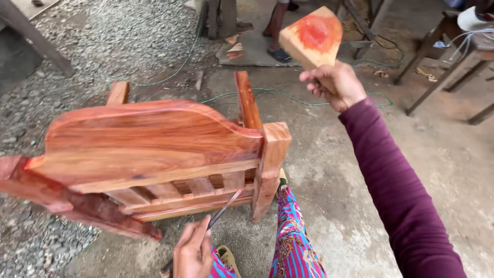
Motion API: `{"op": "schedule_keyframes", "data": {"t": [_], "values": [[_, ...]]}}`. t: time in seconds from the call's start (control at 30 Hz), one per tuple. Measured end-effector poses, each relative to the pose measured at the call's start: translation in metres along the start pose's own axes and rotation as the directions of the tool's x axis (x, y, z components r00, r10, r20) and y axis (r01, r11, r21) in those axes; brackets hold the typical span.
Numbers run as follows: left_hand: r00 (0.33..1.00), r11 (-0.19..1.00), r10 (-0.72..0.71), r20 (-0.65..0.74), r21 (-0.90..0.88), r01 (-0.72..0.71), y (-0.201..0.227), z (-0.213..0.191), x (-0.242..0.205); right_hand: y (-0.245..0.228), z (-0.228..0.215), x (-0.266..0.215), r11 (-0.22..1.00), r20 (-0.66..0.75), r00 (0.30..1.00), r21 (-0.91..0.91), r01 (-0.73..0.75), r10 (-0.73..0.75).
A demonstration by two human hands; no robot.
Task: The person applies a reddish-brown stain to a wooden chair using a small brush and a wooden applicator. They repeatedly dip the brush into the stain on the applicator and carefully coat the edges and surfaces of the chair's backrest and legs.
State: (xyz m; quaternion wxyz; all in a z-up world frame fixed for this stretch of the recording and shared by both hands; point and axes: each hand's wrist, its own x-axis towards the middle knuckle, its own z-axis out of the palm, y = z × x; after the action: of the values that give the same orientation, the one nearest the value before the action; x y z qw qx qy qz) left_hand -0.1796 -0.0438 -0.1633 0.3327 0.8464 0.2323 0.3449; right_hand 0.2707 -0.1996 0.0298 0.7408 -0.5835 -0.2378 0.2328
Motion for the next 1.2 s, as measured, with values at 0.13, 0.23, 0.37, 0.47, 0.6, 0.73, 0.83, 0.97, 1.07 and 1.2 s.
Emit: {"op": "schedule_keyframes", "data": {"t": [0.13, 0.23, 0.37, 0.47, 0.6, 0.73, 0.83, 0.97, 1.07, 1.2], "values": [[0.995, 0.987, 0.084, 0.062, 0.131, -0.092, 0.036, -0.011, 0.031, 0.026, 0.033, -0.019, 0.998, 0.142, 0.989, 0.044, -0.053, 0.046], [0.983, 0.969, 0.181, 0.016, 0.169, -0.181, 0.045, -0.005, 0.045, 0.045, 0.056, -0.019, 0.998, 0.186, 0.982, 0.044, -0.045, 0.036], [0.973, 0.950, 0.231, 0.008, 0.215, -0.227, 0.043, 0.013, 0.060, 0.065, 0.081, -0.018, 0.994, 0.222, 0.975, 0.107, -0.022, -0.002], [0.953, 0.887, 0.302, 0.028, 0.359, -0.292, 0.054, 0.018, 0.071, 0.072, 0.089, -0.023, 0.995, 0.231, 0.972, 0.094, 0.028, -0.049], [0.938, 0.884, 0.346, 0.033, 0.324, -0.337, 0.069, 0.026, 0.089, 0.078, 0.093, -0.032, 0.985, 0.227, 0.961, -0.033, 0.167, -0.155], [0.932, 0.875, 0.359, 0.042, 0.333, -0.352, 0.068, 0.037, 0.104, 0.077, 0.100, -0.038, 0.982, 0.188, 0.970, -0.075, 0.173, -0.157], [0.916, 0.851, 0.400, 0.043, 0.354, -0.388, 0.074, 0.037, 0.114, 0.080, 0.097, -0.036, 0.980, 0.174, 0.971, -0.088, 0.180, -0.163], [0.903, 0.839, 0.429, 0.022, 0.360, -0.407, 0.075, 0.038, 0.120, 0.083, 0.095, -0.038, 0.975, 0.183, 0.965, -0.085, 0.205, -0.187], [0.909, 0.848, 0.416, 0.031, 0.347, -0.400, 0.075, 0.038, 0.125, 0.085, 0.094, -0.038, 0.970, 0.182, 0.962, -0.095, 0.222, -0.202], [0.897, 0.846, 0.441, 0.017, 0.326, -0.422, 0.072, 0.036, 0.126, 0.082, 0.098, -0.043, 0.967, 0.152, 0.965, -0.106, 0.231, -0.214]]}}
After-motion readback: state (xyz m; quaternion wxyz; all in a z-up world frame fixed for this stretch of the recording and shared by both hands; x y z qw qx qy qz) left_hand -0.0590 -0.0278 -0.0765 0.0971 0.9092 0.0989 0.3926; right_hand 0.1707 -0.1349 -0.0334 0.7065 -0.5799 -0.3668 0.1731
